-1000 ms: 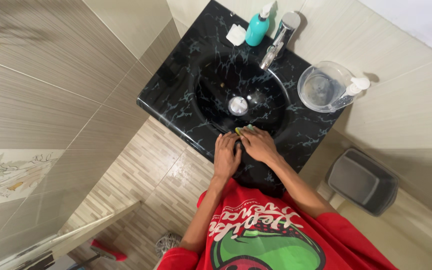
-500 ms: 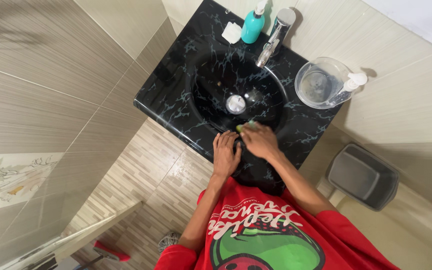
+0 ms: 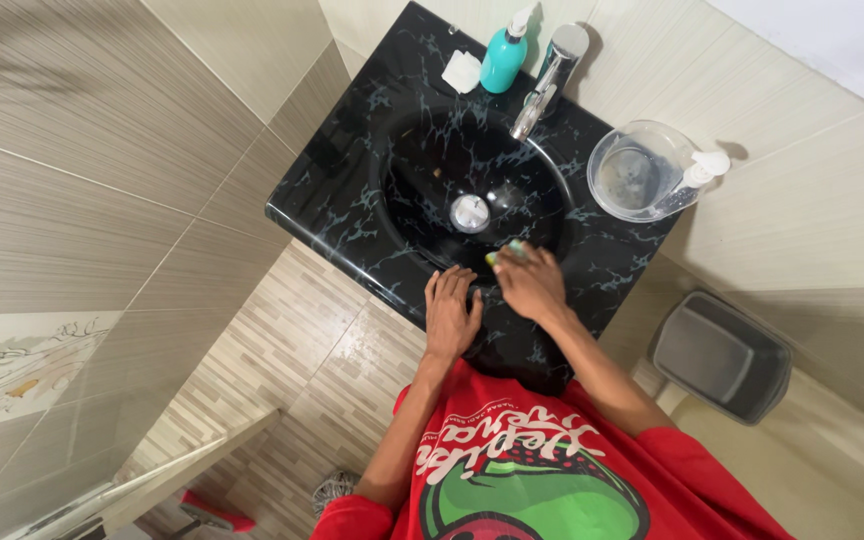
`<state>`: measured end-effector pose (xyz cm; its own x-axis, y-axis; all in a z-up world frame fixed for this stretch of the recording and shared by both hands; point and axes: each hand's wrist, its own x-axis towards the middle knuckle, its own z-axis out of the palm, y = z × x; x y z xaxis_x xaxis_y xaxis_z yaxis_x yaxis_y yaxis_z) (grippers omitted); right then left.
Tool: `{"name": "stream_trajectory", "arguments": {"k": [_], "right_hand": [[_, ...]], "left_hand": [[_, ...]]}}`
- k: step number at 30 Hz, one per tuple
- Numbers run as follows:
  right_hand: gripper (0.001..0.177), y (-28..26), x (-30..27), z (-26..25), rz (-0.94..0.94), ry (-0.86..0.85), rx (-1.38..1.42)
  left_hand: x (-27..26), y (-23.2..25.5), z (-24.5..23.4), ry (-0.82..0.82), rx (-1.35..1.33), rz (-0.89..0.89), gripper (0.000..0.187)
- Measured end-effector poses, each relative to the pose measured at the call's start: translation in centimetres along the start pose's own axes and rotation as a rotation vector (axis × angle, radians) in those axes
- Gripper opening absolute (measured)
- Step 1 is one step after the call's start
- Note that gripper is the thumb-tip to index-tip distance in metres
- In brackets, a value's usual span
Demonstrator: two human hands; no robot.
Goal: The person scrubs a black bathroom sink with a yellow sponge, repeatedly wiping the basin and countertop. The person briefly turns on the faucet to rinse the sponge and continues scrubbing the sink surface.
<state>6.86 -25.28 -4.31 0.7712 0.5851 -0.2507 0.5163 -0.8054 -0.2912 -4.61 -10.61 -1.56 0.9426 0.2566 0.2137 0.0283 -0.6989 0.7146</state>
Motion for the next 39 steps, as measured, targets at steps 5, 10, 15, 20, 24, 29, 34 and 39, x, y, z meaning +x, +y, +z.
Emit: {"name": "stream_trajectory", "arguments": {"k": [5,10,15,20,24,29,34,39], "right_hand": [[0.052,-0.7,-2.4,1.0,-0.139,0.069,0.155],[0.048,2.3,-2.0,-0.6,-0.041,0.112,-0.039],[0.049,1.0,0.5,0.6,-0.013,0.061,-0.007],[0.047,-0.9,-1.8,1.5,-0.122,0.076,0.211],[0.043,1.4,-3.0,0.1,-0.100,0.156,0.089],[0.040,1.8,-1.5,0.0,-0.025,0.273,-0.038],[0.040,-0.9,-0.4,1.2,-0.013,0.165,0.032],[0.048,-0.9,-3.8,0.3,-0.128,0.178,0.120]], "left_hand": [[0.0,-0.1,-0.3,-0.017,0.003,0.015,0.033],[0.0,-0.1,-0.1,-0.005,0.027,0.023,0.030],[0.1,0.2,0.0,-0.005,0.047,-0.002,0.029],[0.1,0.2,-0.1,0.006,0.091,0.051,0.031],[0.1,0.2,-0.1,0.011,0.165,0.087,0.030],[0.0,0.4,0.1,0.011,0.194,0.075,0.030],[-0.1,0.3,0.0,0.017,0.197,0.086,0.031],[-0.1,0.2,-0.1,0.019,0.198,0.094,0.031]]}}
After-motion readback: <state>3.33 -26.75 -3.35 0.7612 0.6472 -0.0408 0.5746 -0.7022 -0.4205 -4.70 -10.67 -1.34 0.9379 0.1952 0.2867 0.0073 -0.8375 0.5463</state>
